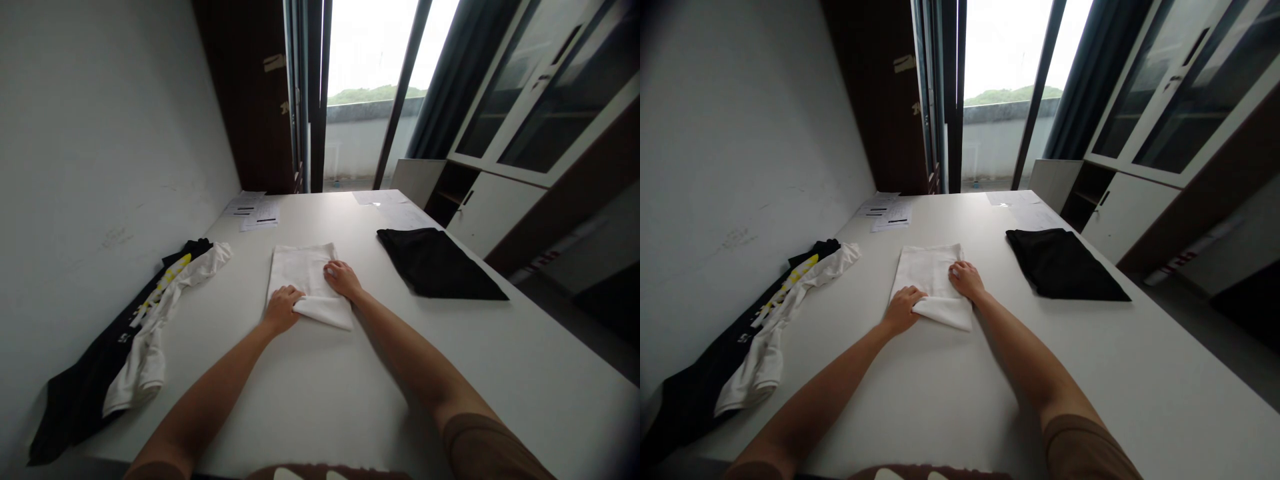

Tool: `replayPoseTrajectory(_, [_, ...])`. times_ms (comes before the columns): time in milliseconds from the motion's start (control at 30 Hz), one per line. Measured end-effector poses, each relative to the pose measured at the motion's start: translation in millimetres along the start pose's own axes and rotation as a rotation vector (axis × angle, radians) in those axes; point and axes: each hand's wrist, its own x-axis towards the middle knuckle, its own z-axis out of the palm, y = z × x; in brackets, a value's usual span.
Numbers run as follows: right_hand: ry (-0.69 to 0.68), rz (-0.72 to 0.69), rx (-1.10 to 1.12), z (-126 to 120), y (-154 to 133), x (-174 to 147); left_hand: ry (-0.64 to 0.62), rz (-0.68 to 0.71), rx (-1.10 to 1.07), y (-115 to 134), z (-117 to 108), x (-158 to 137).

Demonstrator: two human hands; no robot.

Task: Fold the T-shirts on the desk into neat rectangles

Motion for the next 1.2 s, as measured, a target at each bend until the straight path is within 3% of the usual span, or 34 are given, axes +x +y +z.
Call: replayPoseTrajectory(1200, [0.011, 0.004, 0.007, 4.4, 2.5, 0.4, 0.016, 0.013, 0.000, -1.9, 0.5, 0.0])
